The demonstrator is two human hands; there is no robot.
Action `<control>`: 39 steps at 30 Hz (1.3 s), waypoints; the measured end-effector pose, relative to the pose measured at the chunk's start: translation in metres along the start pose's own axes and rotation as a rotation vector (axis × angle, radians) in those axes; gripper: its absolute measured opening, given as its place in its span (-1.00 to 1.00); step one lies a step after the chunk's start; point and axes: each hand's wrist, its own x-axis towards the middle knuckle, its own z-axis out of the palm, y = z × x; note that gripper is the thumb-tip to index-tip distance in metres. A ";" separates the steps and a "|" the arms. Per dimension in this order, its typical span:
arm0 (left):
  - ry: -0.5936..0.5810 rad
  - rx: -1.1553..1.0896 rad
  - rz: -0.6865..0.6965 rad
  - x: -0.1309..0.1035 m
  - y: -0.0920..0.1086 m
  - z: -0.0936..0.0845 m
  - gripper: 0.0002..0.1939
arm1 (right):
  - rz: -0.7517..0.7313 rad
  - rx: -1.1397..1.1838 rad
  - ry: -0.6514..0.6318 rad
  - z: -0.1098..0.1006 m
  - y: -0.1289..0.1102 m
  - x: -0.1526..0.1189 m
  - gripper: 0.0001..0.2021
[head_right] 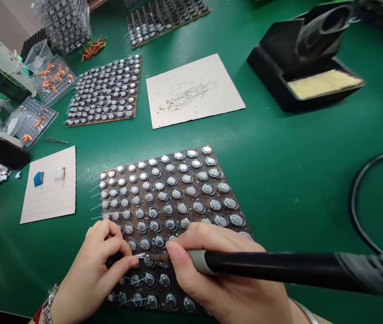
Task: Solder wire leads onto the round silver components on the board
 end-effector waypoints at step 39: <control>0.080 -0.051 -0.037 0.000 -0.005 -0.003 -0.86 | -0.012 0.122 0.008 -0.013 0.000 0.023 -0.84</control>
